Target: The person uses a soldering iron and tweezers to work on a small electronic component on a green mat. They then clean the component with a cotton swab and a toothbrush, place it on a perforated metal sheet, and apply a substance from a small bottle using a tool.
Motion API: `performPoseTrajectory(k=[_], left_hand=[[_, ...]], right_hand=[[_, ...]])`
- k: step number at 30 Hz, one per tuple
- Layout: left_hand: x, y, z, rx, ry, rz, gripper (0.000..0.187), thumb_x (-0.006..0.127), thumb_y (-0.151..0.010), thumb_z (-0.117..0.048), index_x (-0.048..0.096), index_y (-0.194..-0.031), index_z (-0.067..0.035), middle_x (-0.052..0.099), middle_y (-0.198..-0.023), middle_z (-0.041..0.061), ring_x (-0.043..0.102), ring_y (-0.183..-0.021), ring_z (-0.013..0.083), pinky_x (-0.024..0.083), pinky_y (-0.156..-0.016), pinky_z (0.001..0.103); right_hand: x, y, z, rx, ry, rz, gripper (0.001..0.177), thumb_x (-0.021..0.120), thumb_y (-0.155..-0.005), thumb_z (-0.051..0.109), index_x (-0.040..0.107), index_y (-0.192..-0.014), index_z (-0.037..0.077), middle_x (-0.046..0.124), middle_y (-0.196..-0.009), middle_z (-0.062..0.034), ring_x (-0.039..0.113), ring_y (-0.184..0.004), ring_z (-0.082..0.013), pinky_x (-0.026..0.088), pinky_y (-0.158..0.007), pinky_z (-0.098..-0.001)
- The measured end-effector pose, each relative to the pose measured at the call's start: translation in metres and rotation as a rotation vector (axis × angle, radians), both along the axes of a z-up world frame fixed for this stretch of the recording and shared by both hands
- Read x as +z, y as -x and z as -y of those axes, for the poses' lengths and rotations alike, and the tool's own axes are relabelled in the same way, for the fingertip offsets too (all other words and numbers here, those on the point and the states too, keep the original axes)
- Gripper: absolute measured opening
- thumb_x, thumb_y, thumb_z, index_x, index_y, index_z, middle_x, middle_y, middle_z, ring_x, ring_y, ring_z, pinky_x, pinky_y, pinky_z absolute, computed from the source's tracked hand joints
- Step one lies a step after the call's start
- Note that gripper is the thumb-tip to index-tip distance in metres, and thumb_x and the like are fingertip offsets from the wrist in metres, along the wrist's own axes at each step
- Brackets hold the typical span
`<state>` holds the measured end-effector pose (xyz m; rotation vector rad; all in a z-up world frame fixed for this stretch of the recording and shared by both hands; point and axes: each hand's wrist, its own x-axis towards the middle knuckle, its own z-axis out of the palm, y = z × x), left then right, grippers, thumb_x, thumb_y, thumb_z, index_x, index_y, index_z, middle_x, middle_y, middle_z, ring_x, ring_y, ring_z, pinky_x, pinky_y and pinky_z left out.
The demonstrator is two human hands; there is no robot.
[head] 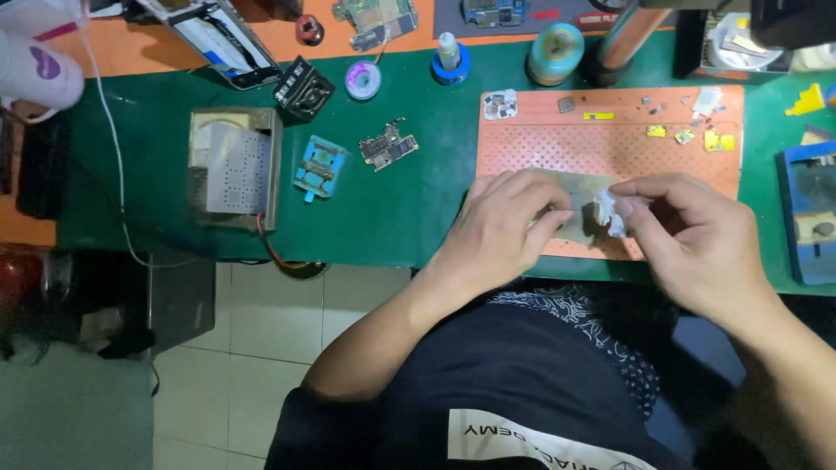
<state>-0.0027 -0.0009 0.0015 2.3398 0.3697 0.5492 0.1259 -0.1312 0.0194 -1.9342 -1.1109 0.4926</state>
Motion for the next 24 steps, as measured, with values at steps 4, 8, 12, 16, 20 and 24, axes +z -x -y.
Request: performPoseTrajectory(k=[4, 8, 12, 16, 20, 24], left_hand=[[0.003, -0.003, 0.007, -0.098, 0.319, 0.262, 0.006, 0.053, -0.082, -0.01, 0.055, -0.085, -0.005, 0.055, -0.086, 0.009, 0.053, -0.085, 0.0223, 0.045, -0.076, 0.031], [0.008, 0.0, 0.008, -0.093, 0.419, 0.181, 0.008, 0.053, -0.082, -0.017, 0.056, -0.083, -0.01, 0.057, -0.084, 0.002, 0.054, -0.086, 0.0157, 0.045, -0.077, 0.026], [0.005, -0.002, 0.013, -0.025, 0.733, 0.13, 0.014, 0.059, -0.078, -0.015, 0.055, -0.09, -0.009, 0.06, -0.087, 0.002, 0.06, -0.079, 0.0108, 0.052, -0.077, 0.022], [0.004, -0.003, 0.016, -0.033, 0.84, 0.104, 0.018, 0.061, -0.078, -0.016, 0.061, -0.094, -0.009, 0.065, -0.089, 0.005, 0.063, -0.082, 0.0096, 0.051, -0.074, 0.02], [0.006, -0.007, 0.022, 0.01, 0.836, 0.094, 0.013, 0.061, -0.077, -0.017, 0.063, -0.088, -0.009, 0.065, -0.082, 0.003, 0.062, -0.073, 0.0074, 0.052, -0.067, 0.018], [0.008, -0.009, 0.022, 0.101, 0.664, 0.211, 0.009, 0.063, -0.076, -0.015, 0.063, -0.081, -0.008, 0.064, -0.077, 0.004, 0.061, -0.066, 0.0089, 0.05, -0.06, 0.018]], right_hand=[[-0.001, 0.008, -0.001, 0.108, -0.036, -0.186, 0.029, 0.06, -0.074, 0.006, 0.057, -0.102, -0.002, 0.06, -0.1, -0.0124, 0.055, -0.083, -0.0144, 0.045, -0.07, -0.0219], [0.005, 0.014, -0.001, 0.089, -0.142, -0.043, 0.014, 0.064, -0.075, 0.004, 0.062, -0.087, -0.002, 0.062, -0.088, -0.0148, 0.06, -0.078, -0.0172, 0.048, -0.071, -0.0232], [0.003, 0.014, 0.005, 0.021, -0.161, -0.024, 0.018, 0.068, -0.072, 0.003, 0.06, -0.086, -0.003, 0.062, -0.079, -0.0119, 0.056, -0.065, -0.0121, 0.046, -0.061, -0.0188], [0.005, 0.009, 0.007, 0.098, -0.254, -0.14, 0.011, 0.064, -0.071, 0.002, 0.056, -0.078, -0.002, 0.062, -0.083, -0.0135, 0.061, -0.076, -0.017, 0.048, -0.066, -0.0207], [0.01, 0.004, 0.006, 0.138, -0.346, 0.043, 0.011, 0.069, -0.067, 0.003, 0.059, -0.071, 0.0, 0.06, -0.076, -0.0143, 0.059, -0.069, -0.0179, 0.047, -0.066, -0.0236], [0.017, 0.002, 0.009, 0.141, -0.271, 0.01, 0.018, 0.067, -0.07, 0.005, 0.061, -0.087, 0.002, 0.058, -0.088, -0.0125, 0.058, -0.077, -0.0165, 0.045, -0.069, -0.0216]])
